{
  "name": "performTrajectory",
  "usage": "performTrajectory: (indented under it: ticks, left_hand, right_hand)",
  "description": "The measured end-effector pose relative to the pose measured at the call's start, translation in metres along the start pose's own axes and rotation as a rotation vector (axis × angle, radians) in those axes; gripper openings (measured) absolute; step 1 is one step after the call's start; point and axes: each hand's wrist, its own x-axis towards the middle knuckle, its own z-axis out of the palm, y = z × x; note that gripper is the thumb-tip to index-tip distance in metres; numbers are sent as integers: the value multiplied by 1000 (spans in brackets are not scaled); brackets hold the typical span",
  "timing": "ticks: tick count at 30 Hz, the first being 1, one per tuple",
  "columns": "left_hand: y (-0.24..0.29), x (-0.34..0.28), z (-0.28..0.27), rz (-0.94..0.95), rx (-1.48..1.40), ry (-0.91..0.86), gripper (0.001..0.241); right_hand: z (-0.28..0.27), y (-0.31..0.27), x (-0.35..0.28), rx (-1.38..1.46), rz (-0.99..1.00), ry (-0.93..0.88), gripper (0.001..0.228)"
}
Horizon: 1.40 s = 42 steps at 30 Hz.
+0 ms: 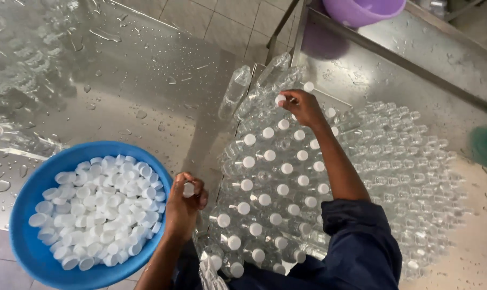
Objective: Placing plastic caps onto the mouths of empty water bottles arranged on a production table.
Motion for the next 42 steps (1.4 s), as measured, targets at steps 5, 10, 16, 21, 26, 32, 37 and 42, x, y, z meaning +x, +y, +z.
performTrajectory:
  ticks: [5,10,16,21,26,32,37,42]
  left_hand:
    - [14,7,-49,107,-49,144,26]
    - [25,9,-78,155,-57,125,26]
    - [30,16,-81,137,-77,124,25]
    - [26,25,-90,130,-121,147,23]
    - [30,21,-72,107,-154,30,20]
    - [10,21,-15,93,7,-255,22]
    - [-10,28,22,96,157,-239,31]
    - [-2,7,59,49,267,-237,46]
  right_hand:
    - [-4,10,2,158,74,-153,40]
    - [-10,-4,4,227,191,-176,33]
    - [1,8,4,295,214,-176,28]
    - [8,19,8,562,201,-205,30]
    - [17,32,13,646,174,-234,21]
    - [9,27,9,626,169,-224,24]
    - [22,-34,-23,-257,-90,-64,45]
    - [31,-192,-140,146,-465,-204,58]
